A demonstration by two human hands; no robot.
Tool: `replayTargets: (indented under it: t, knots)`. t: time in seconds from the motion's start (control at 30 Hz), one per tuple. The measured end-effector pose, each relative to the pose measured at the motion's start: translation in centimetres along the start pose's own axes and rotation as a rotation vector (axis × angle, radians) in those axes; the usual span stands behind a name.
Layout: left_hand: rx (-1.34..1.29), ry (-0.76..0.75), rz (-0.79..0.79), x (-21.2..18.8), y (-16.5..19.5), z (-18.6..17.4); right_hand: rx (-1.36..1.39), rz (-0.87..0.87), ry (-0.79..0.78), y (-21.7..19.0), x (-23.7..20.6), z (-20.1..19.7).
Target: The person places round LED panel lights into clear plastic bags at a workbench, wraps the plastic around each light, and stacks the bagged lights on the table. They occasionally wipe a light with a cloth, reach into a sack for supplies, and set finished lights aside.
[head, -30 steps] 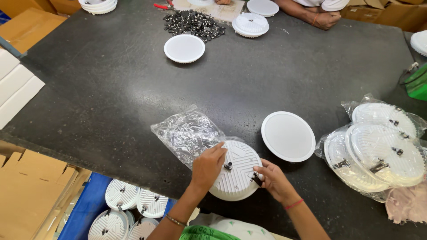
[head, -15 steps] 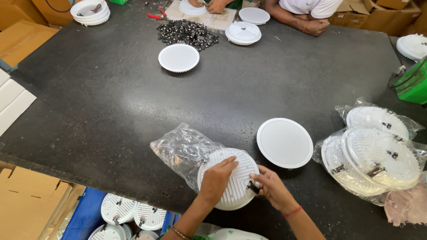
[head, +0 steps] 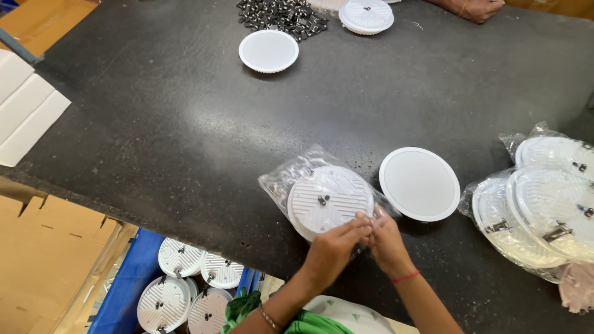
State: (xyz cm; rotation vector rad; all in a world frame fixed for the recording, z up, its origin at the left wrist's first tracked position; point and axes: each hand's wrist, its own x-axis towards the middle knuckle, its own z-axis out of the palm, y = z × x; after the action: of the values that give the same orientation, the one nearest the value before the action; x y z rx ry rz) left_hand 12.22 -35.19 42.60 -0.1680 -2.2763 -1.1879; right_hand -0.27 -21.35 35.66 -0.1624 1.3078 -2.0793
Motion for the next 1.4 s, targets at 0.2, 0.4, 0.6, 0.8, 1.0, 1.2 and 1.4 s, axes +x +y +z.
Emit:
replayTargets:
  t: [0.2, 0.4, 0.6, 0.8, 1.0, 1.2, 1.4]
  knots:
    - [-0.128, -0.12, -0.016, -3.4, -0.6, -3.5, -0.022, -0.005, 0.024, 1.4, 3.3, 1.3]
    - [0.504, -0.269, 0.118, -3.3, -6.2, -6.7, -0.092, 0.11, -0.009, 0.4, 4.3, 0.3]
    - [0.295, -0.129, 0.354, 0.1, -7.1, -3.2, -0.043, 0.207, -0.069, -1.3, 3.4, -0.9]
    - [-0.081, 0.119, -0.133, 2.7, -3.5, -5.2, -0.457, -0.073, -0.022, -14.5, -4.6, -3.5]
    - [-0.893, 0.199, -0.43, 3.3, -1.1, -5.0, -0.762, -0.06, -0.125, -14.8, -2.9, -0.8]
    - [-1.018, 0.194, -0.674, 1.8, -1.2, -3.1, -0.612, 0.128, -0.452, -11.9, -1.9, 0.8]
    - [-0.957, 0.201, -0.676, 2.0, -0.4, -3.2, -0.671, 0.269, -0.427, -12.6, -1.4, 2.6]
